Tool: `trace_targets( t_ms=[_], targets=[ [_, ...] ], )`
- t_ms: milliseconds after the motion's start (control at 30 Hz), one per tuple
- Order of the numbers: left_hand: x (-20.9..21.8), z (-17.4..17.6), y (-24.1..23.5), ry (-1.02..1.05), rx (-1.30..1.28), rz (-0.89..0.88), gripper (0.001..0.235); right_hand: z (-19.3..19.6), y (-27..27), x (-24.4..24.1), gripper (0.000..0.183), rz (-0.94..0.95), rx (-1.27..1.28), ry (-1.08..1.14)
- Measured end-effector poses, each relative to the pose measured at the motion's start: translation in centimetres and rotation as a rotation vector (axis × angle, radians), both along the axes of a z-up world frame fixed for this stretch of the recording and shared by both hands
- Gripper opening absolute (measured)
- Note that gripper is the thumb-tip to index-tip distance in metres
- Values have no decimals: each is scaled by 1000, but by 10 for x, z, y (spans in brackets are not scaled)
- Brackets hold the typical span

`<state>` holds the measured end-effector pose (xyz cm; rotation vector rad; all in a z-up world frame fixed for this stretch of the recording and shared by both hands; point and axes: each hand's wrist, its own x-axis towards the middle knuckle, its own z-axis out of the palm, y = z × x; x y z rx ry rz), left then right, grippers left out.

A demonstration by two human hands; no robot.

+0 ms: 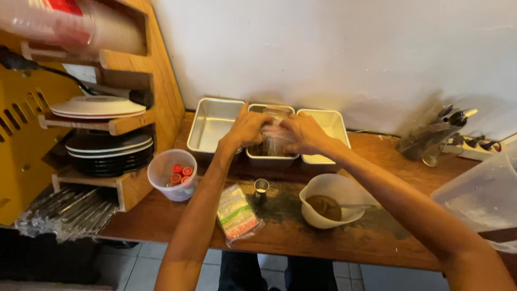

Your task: The person opens small plastic sachets and uses a spoon to transfer a brown liquid from a white pitcher into each sachet. After filling, the sachets are sealed and placed into a metal container. The process is repeated for multiple sachets.

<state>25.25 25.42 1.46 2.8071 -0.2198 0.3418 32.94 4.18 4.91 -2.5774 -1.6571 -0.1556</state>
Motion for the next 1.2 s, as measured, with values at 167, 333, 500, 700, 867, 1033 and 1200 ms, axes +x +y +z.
trace_targets(
  t_ms=[167, 333, 500, 700, 867, 1033, 1200],
  targets=[
    [-13, 14, 4, 98, -17, -33, 55, 9, 8, -14, 93, -34, 7, 55],
    [-19, 20, 1, 164, -44, -83, 65, 0, 15, -4, 70, -2, 46, -55],
    [2, -10, 17, 63, 175, 87, 53, 9, 20, -10, 53, -6, -95, 134],
    [-4, -4, -3, -146, 390, 130, 23, 13, 20, -7, 34, -55, -49, 137],
    [11, -16, 1, -53, 184, 188, 23, 14, 22, 1, 37, -92, -30, 128],
    [11, -20, -1, 92, 46, 210, 32, 30, 19, -10, 63, -64, -81, 188],
    [-12, 15, -3, 302, -35, 113, 85, 63, 6, -15, 121, 92, -89, 440]
  ],
)
